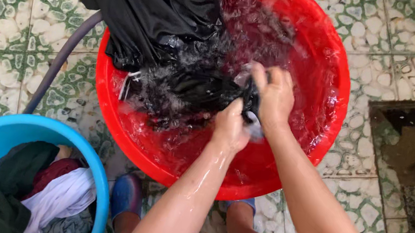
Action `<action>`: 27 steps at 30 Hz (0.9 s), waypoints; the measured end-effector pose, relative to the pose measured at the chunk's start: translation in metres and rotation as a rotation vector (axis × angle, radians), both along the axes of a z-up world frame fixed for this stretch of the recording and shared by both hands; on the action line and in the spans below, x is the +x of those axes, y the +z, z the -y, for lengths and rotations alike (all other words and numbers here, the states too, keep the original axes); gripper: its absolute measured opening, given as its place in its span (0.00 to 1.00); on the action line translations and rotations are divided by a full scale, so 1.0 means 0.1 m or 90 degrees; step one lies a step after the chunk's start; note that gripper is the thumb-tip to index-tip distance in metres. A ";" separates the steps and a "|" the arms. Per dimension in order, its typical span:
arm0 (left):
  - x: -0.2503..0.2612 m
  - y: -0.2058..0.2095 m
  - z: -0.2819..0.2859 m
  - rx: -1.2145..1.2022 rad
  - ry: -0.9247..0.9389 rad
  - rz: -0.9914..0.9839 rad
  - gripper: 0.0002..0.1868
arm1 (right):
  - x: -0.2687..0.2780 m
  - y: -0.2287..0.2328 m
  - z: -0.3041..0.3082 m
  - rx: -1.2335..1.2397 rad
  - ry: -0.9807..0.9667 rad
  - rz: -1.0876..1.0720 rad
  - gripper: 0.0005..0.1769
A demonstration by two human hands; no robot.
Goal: The person hand-washes black and maroon clothes in a red basin of water, rubbing the fabric together and wringing out the items before placing them into a blue basin.
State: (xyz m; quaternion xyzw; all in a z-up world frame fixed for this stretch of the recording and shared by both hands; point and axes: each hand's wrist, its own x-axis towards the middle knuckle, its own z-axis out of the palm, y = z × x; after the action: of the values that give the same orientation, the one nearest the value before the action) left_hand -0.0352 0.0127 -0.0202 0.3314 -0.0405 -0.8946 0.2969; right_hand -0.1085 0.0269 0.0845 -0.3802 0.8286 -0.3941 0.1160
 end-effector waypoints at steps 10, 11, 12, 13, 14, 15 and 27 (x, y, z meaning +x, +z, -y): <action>0.19 0.01 0.05 -0.018 -0.012 -0.036 0.22 | -0.37 -0.69 -0.15 0.024 -0.001 -0.176 0.26; 0.23 0.06 0.11 -0.009 0.005 -0.032 0.20 | -0.52 -0.75 -0.23 0.022 -0.023 -0.135 0.26; 0.27 0.09 0.19 0.003 0.030 -0.026 0.19 | -0.61 -0.81 -0.26 0.020 -0.044 -0.094 0.26; 0.33 0.11 0.25 0.029 0.066 0.033 0.20 | -0.62 -0.87 -0.26 0.018 -0.039 -0.097 0.26; 0.34 0.12 0.25 0.027 0.071 0.031 0.20 | -0.57 -0.90 -0.30 0.019 0.066 -0.136 0.23; 0.35 0.13 0.25 0.011 0.048 0.031 0.23 | -0.49 -0.90 -0.36 0.019 0.168 -0.175 0.20; -0.07 0.06 -0.01 -0.006 0.032 -0.004 0.05 | -0.04 -0.25 -0.21 -0.119 -0.109 0.040 0.13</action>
State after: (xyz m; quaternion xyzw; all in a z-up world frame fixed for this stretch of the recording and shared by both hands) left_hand -0.0418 0.0137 -0.0145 0.3281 -0.0357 -0.8877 0.3211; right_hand -0.1129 0.0483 0.0594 -0.3046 0.8137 -0.4898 0.0717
